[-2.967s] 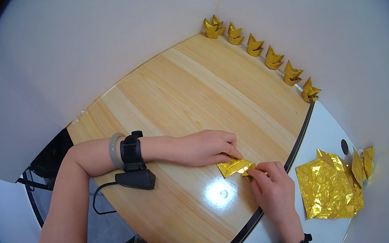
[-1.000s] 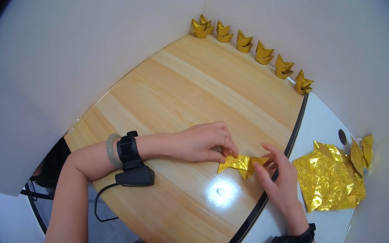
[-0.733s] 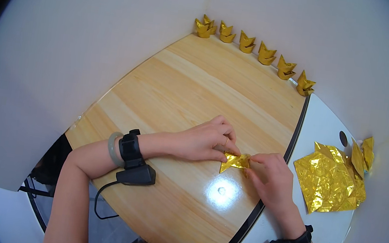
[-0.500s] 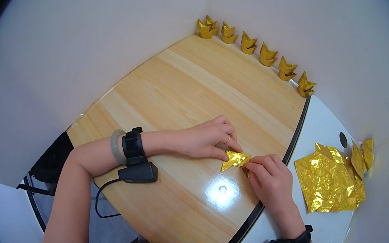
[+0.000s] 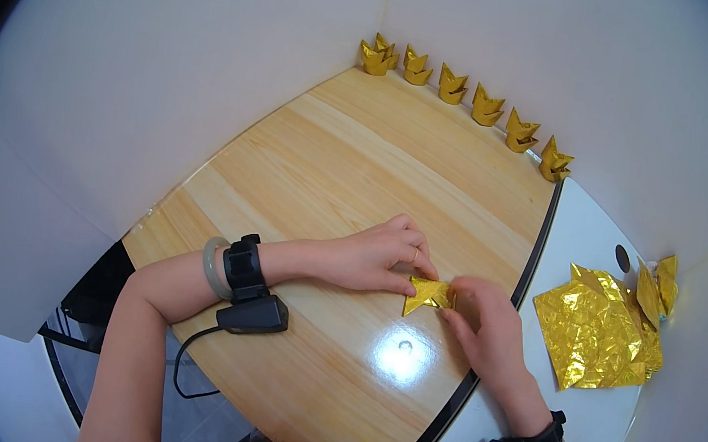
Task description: Folding gold paper into decorative ingots.
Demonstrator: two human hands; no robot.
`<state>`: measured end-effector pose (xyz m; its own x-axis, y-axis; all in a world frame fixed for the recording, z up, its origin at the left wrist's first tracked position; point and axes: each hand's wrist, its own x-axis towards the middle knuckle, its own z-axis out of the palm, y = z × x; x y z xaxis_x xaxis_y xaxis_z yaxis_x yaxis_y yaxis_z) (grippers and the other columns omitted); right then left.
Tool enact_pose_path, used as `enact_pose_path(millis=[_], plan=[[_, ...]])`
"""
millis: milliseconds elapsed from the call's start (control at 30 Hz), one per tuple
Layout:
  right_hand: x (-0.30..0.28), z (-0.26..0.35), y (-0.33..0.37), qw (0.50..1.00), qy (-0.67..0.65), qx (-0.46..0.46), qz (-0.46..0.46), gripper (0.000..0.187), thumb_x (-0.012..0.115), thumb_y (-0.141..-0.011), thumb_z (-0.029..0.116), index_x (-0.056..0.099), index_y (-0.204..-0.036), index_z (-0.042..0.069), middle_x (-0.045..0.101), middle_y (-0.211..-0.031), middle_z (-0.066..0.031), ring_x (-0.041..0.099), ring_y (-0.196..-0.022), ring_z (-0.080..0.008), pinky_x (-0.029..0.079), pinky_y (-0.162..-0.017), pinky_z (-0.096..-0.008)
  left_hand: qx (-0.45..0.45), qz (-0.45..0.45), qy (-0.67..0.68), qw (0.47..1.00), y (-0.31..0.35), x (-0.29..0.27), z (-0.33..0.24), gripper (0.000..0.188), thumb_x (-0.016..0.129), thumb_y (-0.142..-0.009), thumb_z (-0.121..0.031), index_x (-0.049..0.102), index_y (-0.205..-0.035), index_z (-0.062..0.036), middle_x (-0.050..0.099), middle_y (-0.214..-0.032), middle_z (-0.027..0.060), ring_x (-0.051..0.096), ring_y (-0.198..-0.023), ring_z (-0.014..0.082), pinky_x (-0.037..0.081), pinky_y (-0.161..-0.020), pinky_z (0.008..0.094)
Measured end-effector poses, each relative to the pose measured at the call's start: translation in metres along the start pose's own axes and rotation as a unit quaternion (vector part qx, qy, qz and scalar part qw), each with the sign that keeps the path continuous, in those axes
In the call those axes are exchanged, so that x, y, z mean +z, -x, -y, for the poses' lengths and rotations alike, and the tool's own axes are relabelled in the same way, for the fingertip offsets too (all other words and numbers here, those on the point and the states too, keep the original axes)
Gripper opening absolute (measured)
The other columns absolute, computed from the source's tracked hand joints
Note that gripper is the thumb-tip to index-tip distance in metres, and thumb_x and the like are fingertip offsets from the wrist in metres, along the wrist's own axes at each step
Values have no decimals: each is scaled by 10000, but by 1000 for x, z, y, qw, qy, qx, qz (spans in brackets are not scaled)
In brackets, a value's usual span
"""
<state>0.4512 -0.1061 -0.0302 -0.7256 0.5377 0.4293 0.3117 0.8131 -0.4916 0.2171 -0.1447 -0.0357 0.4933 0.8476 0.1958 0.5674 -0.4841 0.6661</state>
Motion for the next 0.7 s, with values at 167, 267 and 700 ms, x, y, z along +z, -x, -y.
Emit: enact_pose_path(millis=[167,267,700], plan=[[2,-8,-2,998,64,-18,-18,374,729,-718,140,529,-1019,42,592,-957,-99,565,-878,-266,475,-763,-360,24,-26,-12,999,0,3,-1,334,680,-774,-116,621,-1101,-84,549,-1016,65,431,-1053,248,348,-940,332],[6,-8,1,992,-81,96,11,319,721,-752,147,532,-980,29,620,-838,-87,594,-741,-201,484,-680,-308,-3,-42,86,995,-2,7,-7,304,678,-785,-118,622,-1078,-56,573,-976,81,502,-979,217,403,-880,312],[-1,8,-11,926,-259,268,63,234,522,-928,204,585,-819,7,566,-548,-25,493,-488,-83,385,-476,-251,-140,-69,222,962,-12,23,-17,156,678,-797,-138,622,-842,1,616,-711,55,557,-662,91,434,-599,239]])
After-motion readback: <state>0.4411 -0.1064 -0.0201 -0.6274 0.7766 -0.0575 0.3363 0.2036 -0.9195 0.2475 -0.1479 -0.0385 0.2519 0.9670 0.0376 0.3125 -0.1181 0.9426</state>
